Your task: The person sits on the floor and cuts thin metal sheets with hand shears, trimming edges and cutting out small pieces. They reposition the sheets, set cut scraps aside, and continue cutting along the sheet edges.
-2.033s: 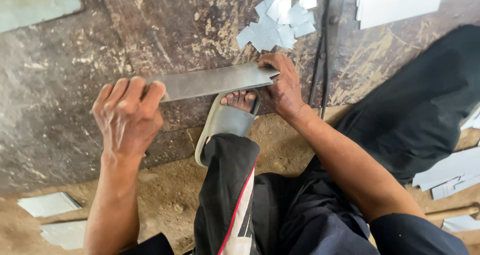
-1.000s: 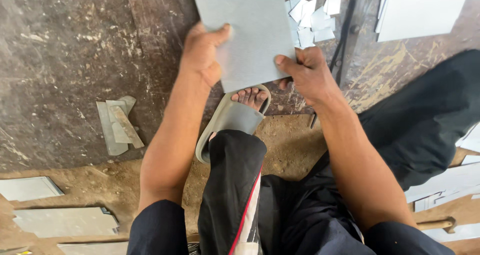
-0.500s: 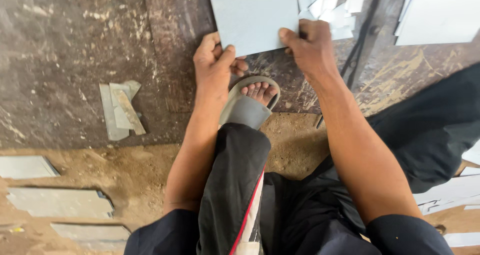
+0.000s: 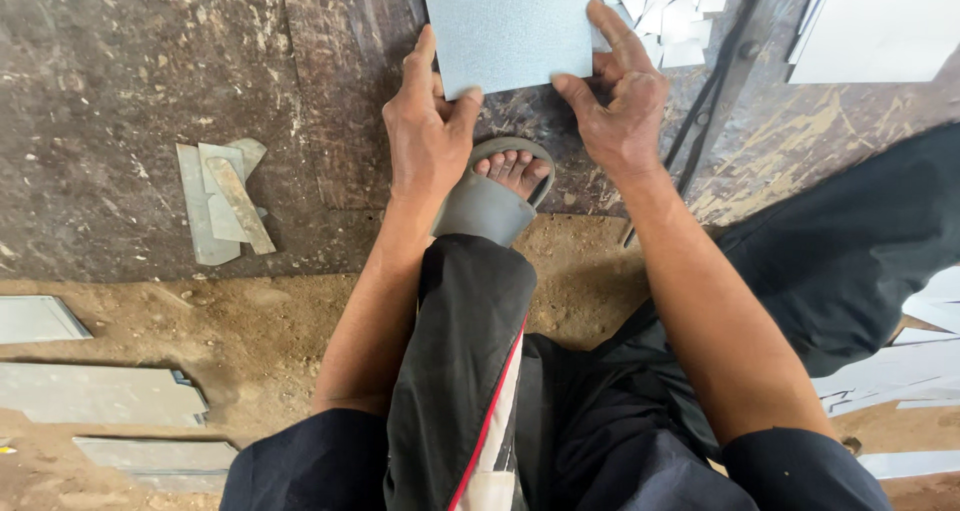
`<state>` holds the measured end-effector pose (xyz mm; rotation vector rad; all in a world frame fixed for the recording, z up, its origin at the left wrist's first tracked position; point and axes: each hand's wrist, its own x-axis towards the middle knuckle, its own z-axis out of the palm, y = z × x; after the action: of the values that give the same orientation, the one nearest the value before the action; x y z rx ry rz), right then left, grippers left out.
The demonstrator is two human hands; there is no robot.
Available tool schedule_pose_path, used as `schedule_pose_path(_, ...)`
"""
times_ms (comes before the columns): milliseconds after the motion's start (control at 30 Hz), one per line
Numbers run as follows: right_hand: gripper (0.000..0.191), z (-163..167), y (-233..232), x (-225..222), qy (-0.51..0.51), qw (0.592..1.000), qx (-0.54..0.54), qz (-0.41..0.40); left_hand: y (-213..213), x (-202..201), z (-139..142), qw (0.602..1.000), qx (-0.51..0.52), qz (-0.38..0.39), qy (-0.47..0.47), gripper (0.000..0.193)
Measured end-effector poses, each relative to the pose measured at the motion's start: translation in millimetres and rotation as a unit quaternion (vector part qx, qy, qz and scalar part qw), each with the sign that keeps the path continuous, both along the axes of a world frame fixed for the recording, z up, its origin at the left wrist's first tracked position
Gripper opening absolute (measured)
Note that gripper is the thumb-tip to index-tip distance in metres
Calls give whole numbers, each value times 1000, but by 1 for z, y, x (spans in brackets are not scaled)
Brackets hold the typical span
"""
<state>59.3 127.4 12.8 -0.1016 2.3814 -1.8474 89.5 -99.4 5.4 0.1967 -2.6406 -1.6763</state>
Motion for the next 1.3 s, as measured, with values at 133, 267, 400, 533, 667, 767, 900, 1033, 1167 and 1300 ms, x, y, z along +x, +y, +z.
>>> schedule_pose_path(133, 71, -7, 7, 3, 39, 999, 11, 34, -2, 5, -10, 998, -35, -44, 18, 81)
schedule_pose_path(267, 69, -12, 8, 5, 40, 999, 25, 24, -2, 6, -18, 994, -74, -46, 61, 81)
schedule_pose_path(400, 66, -15, 8, 6, 38, 999, 15, 20, -2, 5, -16, 989, -104, -47, 90, 82)
schedule_pose_path(533, 67, -16, 10, 6, 15, 1000, 8, 10, -3, 1, 1, 992, -92, -56, 74, 80)
schedule_pose_path(667, 68, -14, 9, 5, 8, 1000, -18, 12, -8, -7, 18, 955, 254, 42, -147, 51)
schedule_pose_path(767, 68, -7, 4, 3, -2, 999, -39, 14, -11, -18, 19, 907, 351, 119, -202, 18)
schedule_pose_path(900, 69, 16, 11, 2, -60, 998, 16, 18, -7, -22, 13, 938, 282, 102, -175, 9)
schedule_pose_path(1033, 26, 55, 52, 17, 49, 969, 223, -90, -3, -19, 10, 949, 258, 103, -150, 9)
schedule_pose_path(1167, 47, 63, 82, 65, -56, 918, 343, -189, -1, -16, 11, 957, 244, 85, -132, 9)
schedule_pose_path(1300, 47, 32, 93, 99, -81, 880, 449, -131, -1, -17, 12, 955, 253, 80, -131, 8)
